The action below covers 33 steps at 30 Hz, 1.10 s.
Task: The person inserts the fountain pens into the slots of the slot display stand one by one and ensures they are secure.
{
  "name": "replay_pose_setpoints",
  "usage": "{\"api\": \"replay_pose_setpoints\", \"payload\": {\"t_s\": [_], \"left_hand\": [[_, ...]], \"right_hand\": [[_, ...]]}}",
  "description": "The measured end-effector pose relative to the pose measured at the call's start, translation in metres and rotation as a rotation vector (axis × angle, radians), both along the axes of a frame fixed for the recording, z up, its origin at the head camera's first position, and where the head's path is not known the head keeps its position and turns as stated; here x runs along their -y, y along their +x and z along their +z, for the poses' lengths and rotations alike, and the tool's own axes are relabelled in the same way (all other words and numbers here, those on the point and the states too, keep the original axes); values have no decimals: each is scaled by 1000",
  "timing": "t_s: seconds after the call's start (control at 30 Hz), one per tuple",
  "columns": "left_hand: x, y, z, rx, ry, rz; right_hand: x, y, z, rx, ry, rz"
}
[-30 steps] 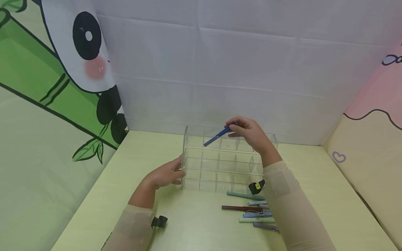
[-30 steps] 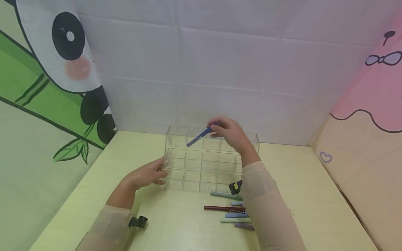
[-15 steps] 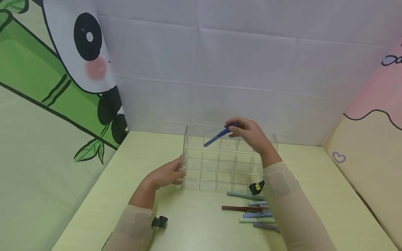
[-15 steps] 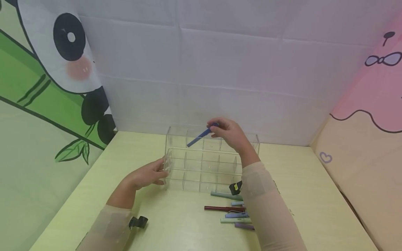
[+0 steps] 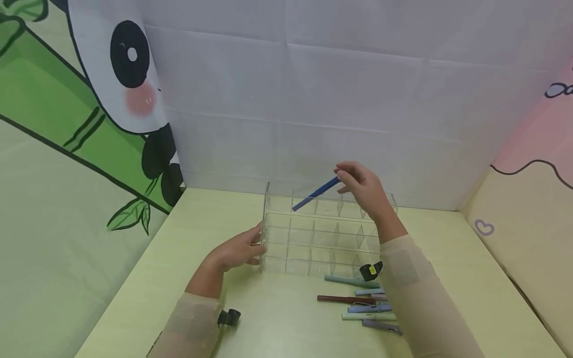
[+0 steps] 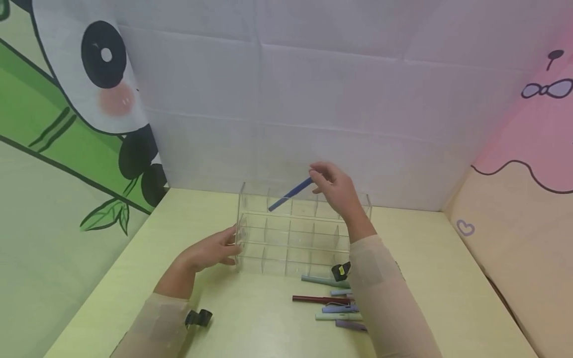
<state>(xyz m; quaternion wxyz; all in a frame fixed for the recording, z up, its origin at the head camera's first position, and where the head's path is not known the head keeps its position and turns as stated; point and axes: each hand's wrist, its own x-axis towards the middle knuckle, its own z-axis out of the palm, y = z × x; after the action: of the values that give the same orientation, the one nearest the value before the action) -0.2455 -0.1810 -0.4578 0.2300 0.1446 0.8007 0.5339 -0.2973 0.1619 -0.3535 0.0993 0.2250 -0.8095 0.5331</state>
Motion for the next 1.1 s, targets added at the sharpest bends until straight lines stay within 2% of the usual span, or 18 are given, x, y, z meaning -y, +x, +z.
{"api": "replay_pose_setpoints", "payload": {"t_s": [0.2, 0.43, 0.6, 0.73, 0.87, 0.97, 1.1], "left_hand": [[-2, -1, 0, 6, -21, 15], [-1, -4, 0, 18, -38, 8], [-1, -3, 0, 7, -16, -13], [-1, -3, 1, 2, -10, -14], [0, -3, 2, 8, -17, -14], [0, -3, 2, 9, -26, -17], [1, -3, 1, 25, -35, -6]], "right_hand": [[-26, 19, 1, -97, 35, -102], [-52, 54, -7, -183, 11, -175], [-68, 82, -15, -217, 57, -226], [-83, 104, -18, -179, 158, -283], [-100, 124, -18, -87, 342, -319], [-111, 135, -18, -29, 447, -295], [-121, 144, -21, 34, 501, -245]]}}
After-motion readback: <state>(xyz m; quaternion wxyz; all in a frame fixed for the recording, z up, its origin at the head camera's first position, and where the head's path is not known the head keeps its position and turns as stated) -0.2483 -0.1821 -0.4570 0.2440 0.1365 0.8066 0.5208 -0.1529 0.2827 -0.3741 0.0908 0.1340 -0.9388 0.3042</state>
